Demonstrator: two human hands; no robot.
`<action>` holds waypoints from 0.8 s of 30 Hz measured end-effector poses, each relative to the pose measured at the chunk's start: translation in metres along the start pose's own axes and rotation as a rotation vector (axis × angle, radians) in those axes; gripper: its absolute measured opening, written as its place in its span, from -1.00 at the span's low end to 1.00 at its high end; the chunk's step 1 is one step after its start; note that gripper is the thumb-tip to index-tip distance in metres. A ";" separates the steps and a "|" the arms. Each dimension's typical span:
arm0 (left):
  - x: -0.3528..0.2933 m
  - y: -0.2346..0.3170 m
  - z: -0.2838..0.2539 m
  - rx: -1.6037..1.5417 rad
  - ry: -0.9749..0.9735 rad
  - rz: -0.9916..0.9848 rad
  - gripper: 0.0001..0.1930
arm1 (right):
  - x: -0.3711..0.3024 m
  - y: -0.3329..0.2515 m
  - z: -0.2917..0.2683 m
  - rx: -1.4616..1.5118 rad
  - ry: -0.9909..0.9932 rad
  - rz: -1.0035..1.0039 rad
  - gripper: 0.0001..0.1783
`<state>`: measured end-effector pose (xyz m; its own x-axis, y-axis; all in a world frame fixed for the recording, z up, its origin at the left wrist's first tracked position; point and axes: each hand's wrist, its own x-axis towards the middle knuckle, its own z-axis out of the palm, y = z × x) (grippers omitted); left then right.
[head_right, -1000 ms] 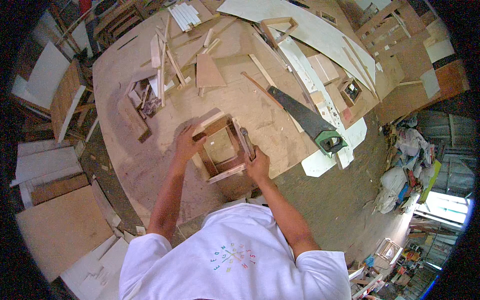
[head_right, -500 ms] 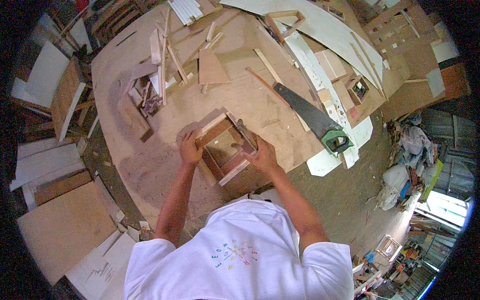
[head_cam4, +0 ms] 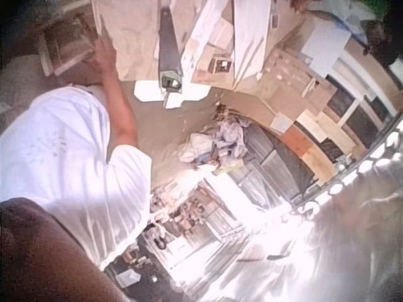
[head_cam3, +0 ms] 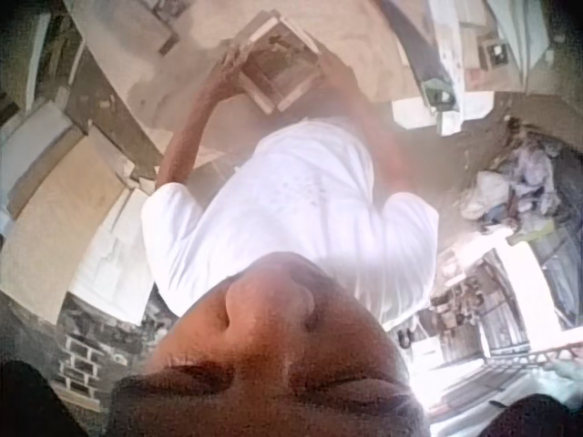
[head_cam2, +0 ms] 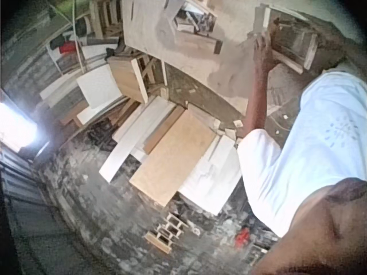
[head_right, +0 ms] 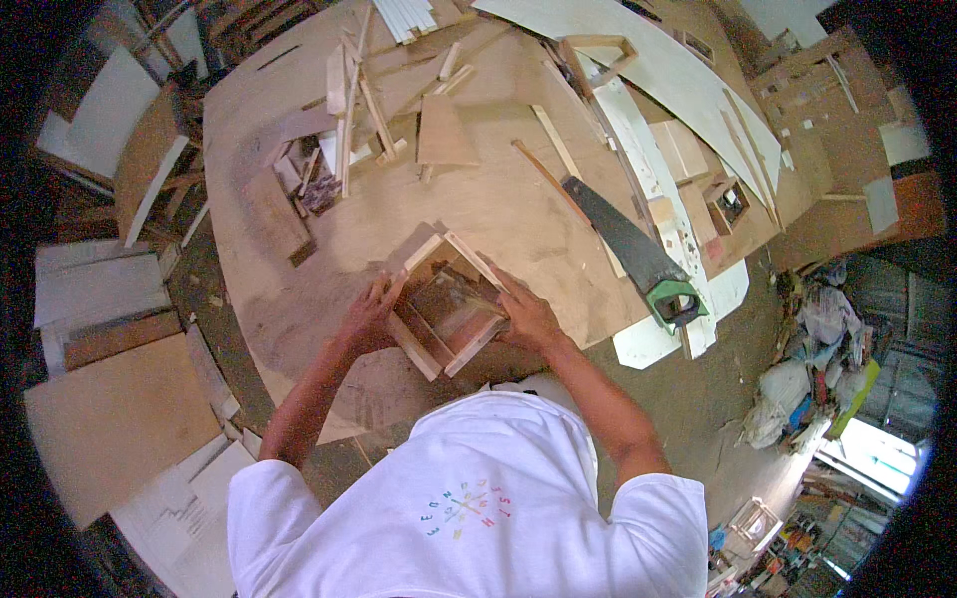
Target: The person assembles a square wooden frame by joining pieces of wood and hammering nails into the corners, then uses a saw to cut a thin wooden strip on a workbench.
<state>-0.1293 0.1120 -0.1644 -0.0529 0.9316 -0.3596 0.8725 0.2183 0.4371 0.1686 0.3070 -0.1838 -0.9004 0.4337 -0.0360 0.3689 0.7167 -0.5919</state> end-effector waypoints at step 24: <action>-0.013 -0.025 0.043 -0.111 0.292 0.208 -0.52 | 0.012 -0.023 -0.013 0.055 -0.029 -0.077 -0.51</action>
<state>-0.1296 0.0818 -0.2055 -0.0301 0.9995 -0.0103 0.8222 0.0307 0.5683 0.1525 0.3033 -0.1600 -0.9322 0.3617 -0.0115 0.2856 0.7158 -0.6372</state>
